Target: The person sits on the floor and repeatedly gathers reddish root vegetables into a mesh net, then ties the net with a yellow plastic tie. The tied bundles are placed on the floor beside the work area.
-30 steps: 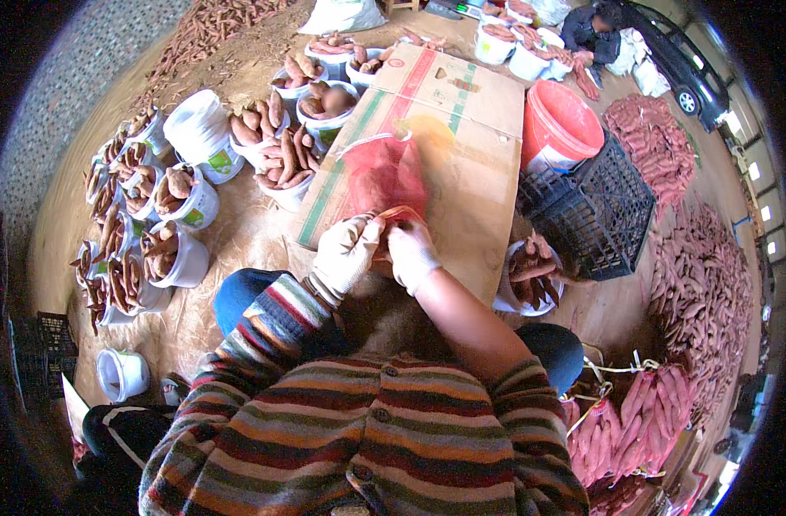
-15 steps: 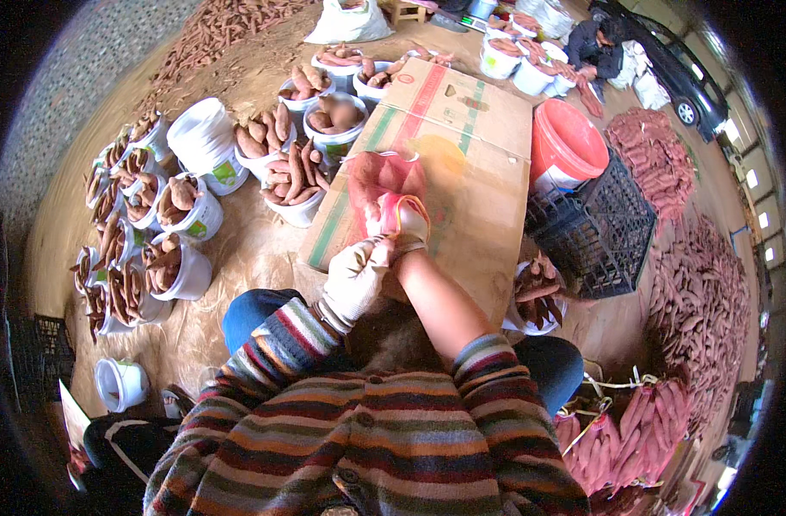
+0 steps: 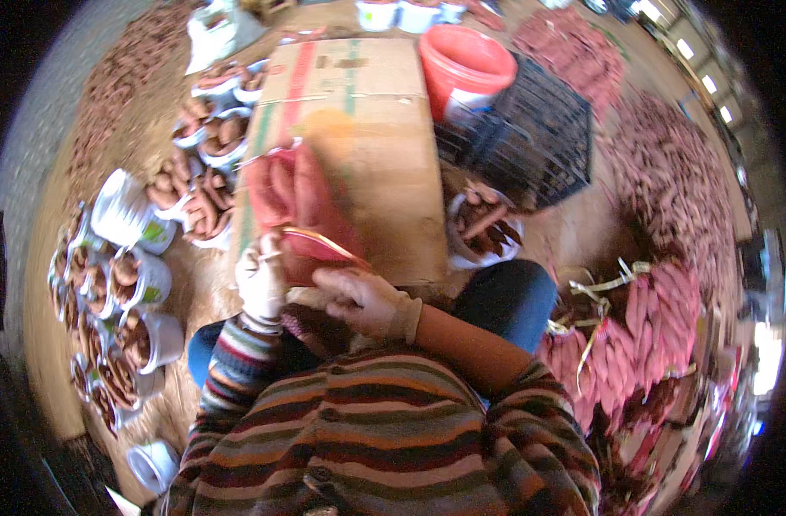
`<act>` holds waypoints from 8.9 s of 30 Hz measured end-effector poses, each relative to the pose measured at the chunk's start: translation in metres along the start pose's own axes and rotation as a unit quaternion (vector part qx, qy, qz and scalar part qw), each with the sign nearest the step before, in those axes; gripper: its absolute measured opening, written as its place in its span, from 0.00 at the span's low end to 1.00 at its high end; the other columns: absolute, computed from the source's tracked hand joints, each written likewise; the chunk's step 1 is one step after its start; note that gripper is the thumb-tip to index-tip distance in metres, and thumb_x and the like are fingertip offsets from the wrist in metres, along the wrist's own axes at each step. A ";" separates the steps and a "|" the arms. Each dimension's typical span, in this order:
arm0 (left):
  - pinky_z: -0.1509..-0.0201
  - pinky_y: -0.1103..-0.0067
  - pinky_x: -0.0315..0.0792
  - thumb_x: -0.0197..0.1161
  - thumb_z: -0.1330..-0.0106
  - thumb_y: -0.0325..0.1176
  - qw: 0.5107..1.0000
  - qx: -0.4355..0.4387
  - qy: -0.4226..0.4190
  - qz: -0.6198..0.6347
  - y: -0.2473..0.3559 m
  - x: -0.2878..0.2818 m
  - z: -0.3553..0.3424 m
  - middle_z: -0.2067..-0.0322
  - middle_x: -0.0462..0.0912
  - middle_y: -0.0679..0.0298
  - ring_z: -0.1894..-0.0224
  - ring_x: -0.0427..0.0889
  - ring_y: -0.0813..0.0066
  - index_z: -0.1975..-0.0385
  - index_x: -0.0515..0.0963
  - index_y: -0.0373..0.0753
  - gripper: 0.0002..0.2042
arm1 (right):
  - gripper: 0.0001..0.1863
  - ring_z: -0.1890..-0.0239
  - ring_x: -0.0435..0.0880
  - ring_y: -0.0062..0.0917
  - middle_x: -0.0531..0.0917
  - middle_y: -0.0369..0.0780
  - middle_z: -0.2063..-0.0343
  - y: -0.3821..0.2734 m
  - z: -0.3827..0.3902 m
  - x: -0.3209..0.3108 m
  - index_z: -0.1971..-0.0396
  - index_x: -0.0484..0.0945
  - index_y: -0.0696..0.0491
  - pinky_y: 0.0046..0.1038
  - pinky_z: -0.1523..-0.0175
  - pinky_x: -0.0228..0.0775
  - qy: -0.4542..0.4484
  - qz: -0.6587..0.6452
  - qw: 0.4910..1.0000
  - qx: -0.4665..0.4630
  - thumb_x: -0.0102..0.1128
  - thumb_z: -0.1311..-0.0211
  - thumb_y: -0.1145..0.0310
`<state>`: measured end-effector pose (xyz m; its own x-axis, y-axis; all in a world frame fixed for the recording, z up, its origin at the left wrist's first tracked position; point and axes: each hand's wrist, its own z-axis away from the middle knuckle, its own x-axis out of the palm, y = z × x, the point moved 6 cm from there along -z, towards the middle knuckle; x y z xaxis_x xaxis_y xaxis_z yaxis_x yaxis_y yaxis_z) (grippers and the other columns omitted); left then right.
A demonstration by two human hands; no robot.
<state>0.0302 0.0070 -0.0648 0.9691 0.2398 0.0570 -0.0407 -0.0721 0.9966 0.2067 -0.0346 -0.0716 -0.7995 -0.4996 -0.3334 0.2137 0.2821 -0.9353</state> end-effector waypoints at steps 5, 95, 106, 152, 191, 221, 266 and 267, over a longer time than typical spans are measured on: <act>0.81 0.87 0.53 0.54 0.30 0.45 0.998 -0.053 0.023 0.016 0.004 -0.005 -0.005 0.86 0.64 0.78 0.85 0.60 0.90 0.67 0.79 0.42 0.14 | 0.14 0.51 0.80 0.24 0.83 0.38 0.54 0.037 0.042 -0.145 0.53 0.80 0.52 0.27 0.43 0.70 0.121 0.026 0.991 0.054 0.59 0.35 0.63; 0.66 0.69 0.74 0.58 0.35 0.36 0.960 0.157 -0.098 -0.209 0.028 0.033 -0.007 0.76 0.80 0.51 0.73 0.81 0.56 0.66 0.80 0.35 0.10 | 0.55 0.30 0.53 0.44 0.50 0.56 0.33 0.063 -0.198 -0.047 0.35 0.48 0.69 0.31 0.27 0.44 -0.069 0.493 0.859 0.120 0.62 0.55 0.48; 0.72 0.82 0.67 0.58 0.32 0.34 0.997 0.025 -0.071 -0.031 0.004 0.033 -0.009 0.80 0.75 0.67 0.77 0.70 0.82 0.69 0.80 0.35 0.09 | 0.28 0.29 0.50 0.30 0.50 0.38 0.29 0.052 -0.179 -0.014 0.31 0.50 0.49 0.29 0.26 0.38 0.166 0.370 0.914 -0.021 0.33 0.31 0.60; 0.41 0.72 0.69 0.43 0.28 0.32 0.932 0.198 -0.183 -0.242 -0.002 0.043 -0.041 0.48 0.77 0.50 0.47 0.77 0.58 0.44 0.71 0.31 0.18 | 0.25 0.83 0.68 0.18 0.75 0.38 0.74 -0.022 0.098 -0.093 0.44 0.66 0.53 0.17 0.81 0.54 -0.102 0.459 -0.851 -0.232 0.51 0.33 0.52; 0.74 0.85 0.56 0.50 0.27 0.40 0.996 -0.063 -0.066 0.000 -0.002 0.024 -0.023 0.81 0.66 0.77 0.76 0.61 0.88 0.78 0.72 0.43 0.15 | 0.12 0.66 0.84 0.37 0.83 0.45 0.64 0.020 0.011 -0.128 0.60 0.81 0.54 0.31 0.61 0.78 -0.334 -0.289 -0.890 0.116 0.60 0.44 0.72; 0.64 0.83 0.69 0.49 0.26 0.37 0.991 -0.062 -0.121 -0.002 -0.009 0.060 -0.037 0.71 0.78 0.72 0.69 0.72 0.84 0.55 0.79 0.35 0.14 | 0.21 0.84 0.71 0.18 0.79 0.35 0.73 0.113 0.130 -0.201 0.51 0.74 0.50 0.18 0.80 0.62 -0.318 0.234 -0.865 -0.310 0.56 0.36 0.52; 0.65 0.85 0.65 0.54 0.29 0.34 0.990 0.037 -0.115 0.073 0.011 0.053 -0.026 0.72 0.74 0.73 0.69 0.68 0.86 0.67 0.77 0.37 0.09 | 0.26 0.62 0.77 0.44 0.76 0.45 0.66 0.013 -0.167 -0.102 0.59 0.72 0.48 0.41 0.59 0.71 -0.309 -0.378 -0.873 -0.013 0.73 0.60 0.63; 0.65 0.85 0.65 0.54 0.29 0.34 0.993 0.040 -0.088 0.061 0.012 0.050 -0.028 0.72 0.74 0.73 0.69 0.68 0.86 0.67 0.77 0.37 0.08 | 0.28 0.61 0.77 0.42 0.76 0.44 0.64 0.016 -0.170 -0.102 0.58 0.71 0.48 0.41 0.57 0.70 -0.285 -0.377 -0.881 -0.039 0.74 0.62 0.61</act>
<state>0.0709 0.0454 -0.0486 0.9859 0.0517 0.1594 -0.1487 -0.1689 0.9744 0.1960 0.1602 -0.0318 -0.5612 0.3035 -0.7700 0.8242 0.2902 -0.4863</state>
